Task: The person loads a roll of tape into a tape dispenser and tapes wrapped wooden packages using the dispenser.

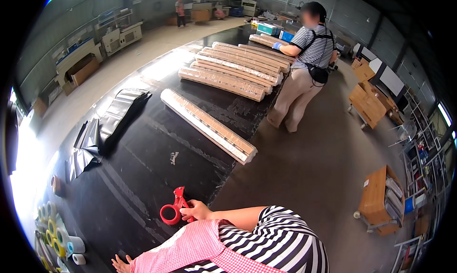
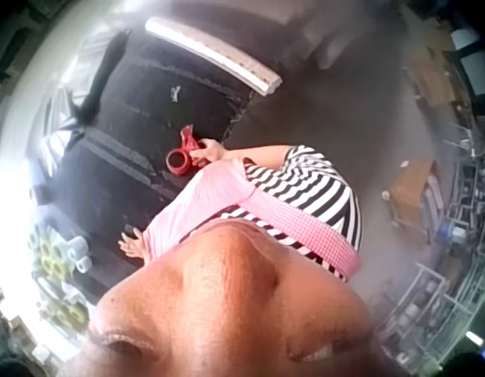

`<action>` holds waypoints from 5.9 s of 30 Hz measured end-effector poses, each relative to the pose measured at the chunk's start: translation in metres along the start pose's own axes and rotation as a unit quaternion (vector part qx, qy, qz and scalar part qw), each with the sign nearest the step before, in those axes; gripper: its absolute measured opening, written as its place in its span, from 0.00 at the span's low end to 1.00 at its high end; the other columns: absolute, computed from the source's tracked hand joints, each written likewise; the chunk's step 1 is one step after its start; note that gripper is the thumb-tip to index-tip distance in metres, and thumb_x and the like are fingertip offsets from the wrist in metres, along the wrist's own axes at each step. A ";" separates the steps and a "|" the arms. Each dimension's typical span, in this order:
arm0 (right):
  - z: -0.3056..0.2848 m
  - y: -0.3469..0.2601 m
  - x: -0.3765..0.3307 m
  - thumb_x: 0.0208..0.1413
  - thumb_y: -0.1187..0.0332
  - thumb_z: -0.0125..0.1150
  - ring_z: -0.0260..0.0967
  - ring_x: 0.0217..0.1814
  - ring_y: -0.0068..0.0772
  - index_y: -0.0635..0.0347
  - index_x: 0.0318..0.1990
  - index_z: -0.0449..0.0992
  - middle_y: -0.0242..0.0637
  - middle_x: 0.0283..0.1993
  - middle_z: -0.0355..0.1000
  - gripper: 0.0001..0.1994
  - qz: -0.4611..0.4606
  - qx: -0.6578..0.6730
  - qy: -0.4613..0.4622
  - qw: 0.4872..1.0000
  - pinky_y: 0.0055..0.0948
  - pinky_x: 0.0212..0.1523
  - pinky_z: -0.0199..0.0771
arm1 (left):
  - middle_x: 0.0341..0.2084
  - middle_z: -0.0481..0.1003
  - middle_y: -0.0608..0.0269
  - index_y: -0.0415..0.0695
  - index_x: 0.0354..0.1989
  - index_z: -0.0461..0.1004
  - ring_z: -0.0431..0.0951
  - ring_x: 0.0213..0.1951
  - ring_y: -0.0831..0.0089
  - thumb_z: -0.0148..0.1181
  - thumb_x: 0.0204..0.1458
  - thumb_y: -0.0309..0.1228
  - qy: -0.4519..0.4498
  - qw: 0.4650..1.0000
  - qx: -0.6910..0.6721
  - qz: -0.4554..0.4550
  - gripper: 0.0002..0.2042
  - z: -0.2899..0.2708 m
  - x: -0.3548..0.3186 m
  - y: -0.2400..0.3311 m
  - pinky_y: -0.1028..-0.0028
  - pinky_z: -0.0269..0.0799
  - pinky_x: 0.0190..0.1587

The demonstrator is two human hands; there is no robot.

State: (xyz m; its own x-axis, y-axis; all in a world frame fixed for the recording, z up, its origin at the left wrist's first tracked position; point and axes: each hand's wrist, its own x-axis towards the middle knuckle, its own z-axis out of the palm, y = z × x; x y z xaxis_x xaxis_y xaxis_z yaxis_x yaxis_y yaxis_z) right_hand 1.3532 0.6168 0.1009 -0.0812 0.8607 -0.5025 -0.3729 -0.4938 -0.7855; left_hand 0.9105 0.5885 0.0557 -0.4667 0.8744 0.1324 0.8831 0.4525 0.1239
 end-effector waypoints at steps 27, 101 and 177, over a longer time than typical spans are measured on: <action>0.007 0.005 -0.003 0.53 0.60 0.69 0.75 0.39 0.30 0.67 0.59 0.63 0.41 0.42 0.74 0.31 -0.009 0.002 0.061 0.998 0.29 0.38 0.78 | 0.62 0.65 0.63 0.62 0.57 0.71 0.58 0.65 0.64 0.42 0.51 0.66 0.228 0.936 0.217 0.156 0.31 0.099 0.020 -0.062 0.55 0.40 0.67; 0.194 0.030 0.070 0.58 0.70 0.59 0.76 0.38 0.30 0.62 0.52 0.68 0.38 0.41 0.75 0.16 0.070 -0.100 -0.118 0.985 0.27 0.38 0.77 | 0.68 0.49 0.43 0.49 0.61 0.65 0.41 0.71 0.50 0.62 0.48 0.46 -0.122 0.964 -0.231 0.055 0.31 -0.046 -0.012 -0.018 0.49 0.32 0.70; 0.334 0.092 0.079 0.57 0.73 0.50 0.72 0.33 0.22 0.61 0.47 0.70 0.32 0.36 0.73 0.11 -0.031 -0.220 0.092 0.971 0.22 0.34 0.72 | 0.57 0.71 0.59 0.51 0.51 0.74 0.68 0.60 0.63 0.49 0.56 0.28 -0.052 0.972 0.023 0.230 0.16 -0.043 0.604 -0.229 0.64 0.65 0.61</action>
State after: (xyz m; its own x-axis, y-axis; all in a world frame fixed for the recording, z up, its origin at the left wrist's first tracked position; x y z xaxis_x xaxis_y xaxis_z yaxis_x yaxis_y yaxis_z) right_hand 1.0038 0.6804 0.1100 0.1105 0.8742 -0.4729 0.0621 -0.4809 -0.8745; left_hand 0.4239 1.0057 0.1491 -0.0177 0.9979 0.0623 0.9994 0.0158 0.0302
